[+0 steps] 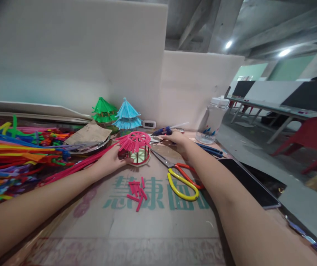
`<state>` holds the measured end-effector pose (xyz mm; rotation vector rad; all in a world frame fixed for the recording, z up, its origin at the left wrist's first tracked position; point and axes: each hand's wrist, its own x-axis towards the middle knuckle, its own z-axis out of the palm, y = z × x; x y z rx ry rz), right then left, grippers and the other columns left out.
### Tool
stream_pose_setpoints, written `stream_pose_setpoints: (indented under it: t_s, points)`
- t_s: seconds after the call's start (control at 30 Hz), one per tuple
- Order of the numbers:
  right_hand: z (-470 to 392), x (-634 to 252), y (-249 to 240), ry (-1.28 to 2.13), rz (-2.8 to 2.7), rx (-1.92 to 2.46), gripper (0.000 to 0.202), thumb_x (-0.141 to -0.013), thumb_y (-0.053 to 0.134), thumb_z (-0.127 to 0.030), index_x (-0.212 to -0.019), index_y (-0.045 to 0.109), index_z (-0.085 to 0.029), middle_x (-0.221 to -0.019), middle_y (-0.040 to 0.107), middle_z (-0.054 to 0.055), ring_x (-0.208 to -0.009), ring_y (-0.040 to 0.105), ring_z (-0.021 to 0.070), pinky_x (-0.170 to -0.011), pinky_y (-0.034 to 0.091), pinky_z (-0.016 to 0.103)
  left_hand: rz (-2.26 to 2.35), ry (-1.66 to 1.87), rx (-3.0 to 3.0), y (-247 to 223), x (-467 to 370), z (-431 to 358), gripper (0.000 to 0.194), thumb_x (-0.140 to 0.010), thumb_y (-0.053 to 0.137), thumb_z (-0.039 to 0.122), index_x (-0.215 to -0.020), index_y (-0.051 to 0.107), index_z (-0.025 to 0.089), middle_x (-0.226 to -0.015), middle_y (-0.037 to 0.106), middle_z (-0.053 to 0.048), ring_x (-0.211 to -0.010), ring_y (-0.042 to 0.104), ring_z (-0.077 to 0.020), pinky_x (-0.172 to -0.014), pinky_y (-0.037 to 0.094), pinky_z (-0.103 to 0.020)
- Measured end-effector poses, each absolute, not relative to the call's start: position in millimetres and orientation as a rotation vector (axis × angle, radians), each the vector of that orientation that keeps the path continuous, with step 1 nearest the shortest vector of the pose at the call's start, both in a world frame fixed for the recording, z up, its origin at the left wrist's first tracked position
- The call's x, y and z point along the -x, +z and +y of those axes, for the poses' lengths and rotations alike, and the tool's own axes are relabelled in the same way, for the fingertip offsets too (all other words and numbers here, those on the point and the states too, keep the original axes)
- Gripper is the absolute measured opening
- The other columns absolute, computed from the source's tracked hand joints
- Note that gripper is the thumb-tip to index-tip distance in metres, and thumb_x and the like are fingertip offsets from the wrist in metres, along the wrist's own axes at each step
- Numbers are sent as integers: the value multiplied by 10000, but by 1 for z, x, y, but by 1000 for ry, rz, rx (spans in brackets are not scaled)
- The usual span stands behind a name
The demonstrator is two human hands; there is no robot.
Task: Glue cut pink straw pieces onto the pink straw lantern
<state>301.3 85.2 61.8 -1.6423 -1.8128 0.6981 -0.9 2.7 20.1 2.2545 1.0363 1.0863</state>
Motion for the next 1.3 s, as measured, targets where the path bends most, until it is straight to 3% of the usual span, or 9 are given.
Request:
stream_pose_setpoints:
  t_s: [0.17,0.27,0.4,0.57,0.73,0.8,0.93,1.17,1.3]
  points:
    - [85,-321,65,537,-1934,1657,406,-888,808,-289,-1247,724,-119,-1205,794,147,-1022,758,259,-845,589,283,1101,1073,-2260,20,1,1,457,-853,725,461,-1216,677,187,-1226,742,-124,-1150,690,-328,-1022,548,-472]
    - [80,-329,63,425,-1980,1674,507,-915,768,-293,-1363,662,-82,-1347,729,181,-1172,716,275,-963,553,303,1052,1081,-2270,21,1,0,492,-857,731,467,-1268,663,204,-1293,723,-121,-1217,668,-326,-1064,528,-468]
    - [63,-337,60,280,-2008,1723,575,-967,688,-355,-1470,586,-96,-1422,679,196,-1237,688,287,-1031,524,350,1108,1036,-2280,20,2,1,479,-852,717,454,-1245,663,185,-1255,727,-139,-1178,674,-342,-1032,537,-494]
    - [27,-363,72,54,-2074,1821,486,-982,648,-364,-1403,647,-119,-1478,639,186,-1351,606,306,-1104,458,367,1239,1045,-2322,14,4,6,379,-870,652,500,-1059,673,172,-1093,731,-135,-1064,683,-339,-992,549,-517]
    - [-7,-401,98,-89,-2118,2049,292,-973,603,-293,-1141,781,-133,-1165,788,161,-1076,724,300,-896,503,334,1255,1119,-2469,6,7,13,383,-867,615,576,-914,683,201,-1105,672,-138,-1161,623,-361,-1060,514,-530]
    - [-17,-412,105,-83,-2153,2140,190,-908,658,-256,-946,816,-158,-960,812,131,-918,744,285,-773,496,316,1237,1138,-2497,2,9,17,407,-875,600,597,-914,682,201,-1158,653,-139,-1189,602,-355,-1088,499,-529]
    - [-27,-417,102,15,-2258,2228,87,-740,792,-241,-659,777,-213,-658,746,56,-678,709,239,-630,461,297,1287,1090,-2547,-5,12,22,459,-877,582,653,-900,683,207,-1041,652,-107,-1087,609,-327,-1061,509,-509]
    - [-28,-394,89,-14,-2300,2161,308,-680,813,-206,-478,580,-206,-475,564,26,-499,565,159,-503,340,270,1267,1058,-2473,4,9,13,483,-890,578,665,-1005,695,211,-1006,709,-101,-1033,673,-330,-975,546,-465]
    - [-34,-378,94,-67,-2222,2063,165,-768,731,-215,-670,598,-210,-577,624,23,-522,545,153,-507,324,265,1222,1023,-2416,13,5,4,475,-874,611,665,-1015,696,220,-967,736,-91,-1004,705,-335,-931,570,-447]
